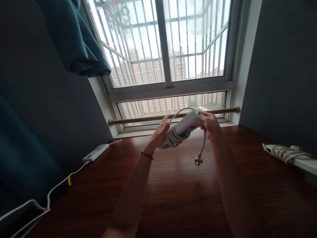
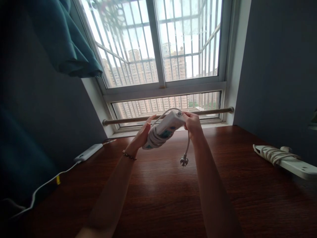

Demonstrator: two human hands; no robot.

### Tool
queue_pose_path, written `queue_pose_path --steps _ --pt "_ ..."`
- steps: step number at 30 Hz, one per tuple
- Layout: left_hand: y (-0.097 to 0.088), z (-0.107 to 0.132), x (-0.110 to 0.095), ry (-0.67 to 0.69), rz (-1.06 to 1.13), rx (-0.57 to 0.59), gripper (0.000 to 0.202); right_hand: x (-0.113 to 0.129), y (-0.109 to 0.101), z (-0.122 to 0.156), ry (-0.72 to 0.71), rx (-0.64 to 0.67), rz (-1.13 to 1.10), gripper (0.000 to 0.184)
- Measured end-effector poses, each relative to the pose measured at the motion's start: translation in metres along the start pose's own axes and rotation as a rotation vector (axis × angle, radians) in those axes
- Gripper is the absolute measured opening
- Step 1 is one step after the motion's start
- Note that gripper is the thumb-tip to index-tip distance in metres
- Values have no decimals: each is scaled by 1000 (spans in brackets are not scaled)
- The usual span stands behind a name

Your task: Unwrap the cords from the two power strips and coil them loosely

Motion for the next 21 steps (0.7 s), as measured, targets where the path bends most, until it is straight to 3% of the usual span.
queue_pose_path --steps 4,6,9,11,14,16,19,21 --pt "5 11 -19 98 -375 167 60 1 -7 -1 68 65 -90 40" --pt "7 15 -26 130 -493 194 61 9 -11 2 43 76 -80 42" --pt "6 15 -31 147 -577 113 63 27 -9 12 -60 62 23 48" --pt "-1 13 -29 119 -581 -33 63 38 0 20 -124 64 184 55" --pt "-15 11 -21 58 -556 -287 63 50 27 35 -312 68 628 62" --pt "-23 9 -13 19 -505 -409 64 53 43 45 -466 -15 906 69" --pt "-27 4 2 -26 -350 -423 61 49 56 51 -552 -93 1012 81" --pt "-24 0 13 -68 -180 -312 60 44 56 48 -545 -60 985 85"
Point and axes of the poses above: each hand's wrist, its own z-axis away from the middle knuckle, its own y-axis out of the palm, x = y × z, the point moved 5 cm from there along -z, towards the middle knuckle, and after that the axes turned 4 degrees about x, right-handed, at the moved point
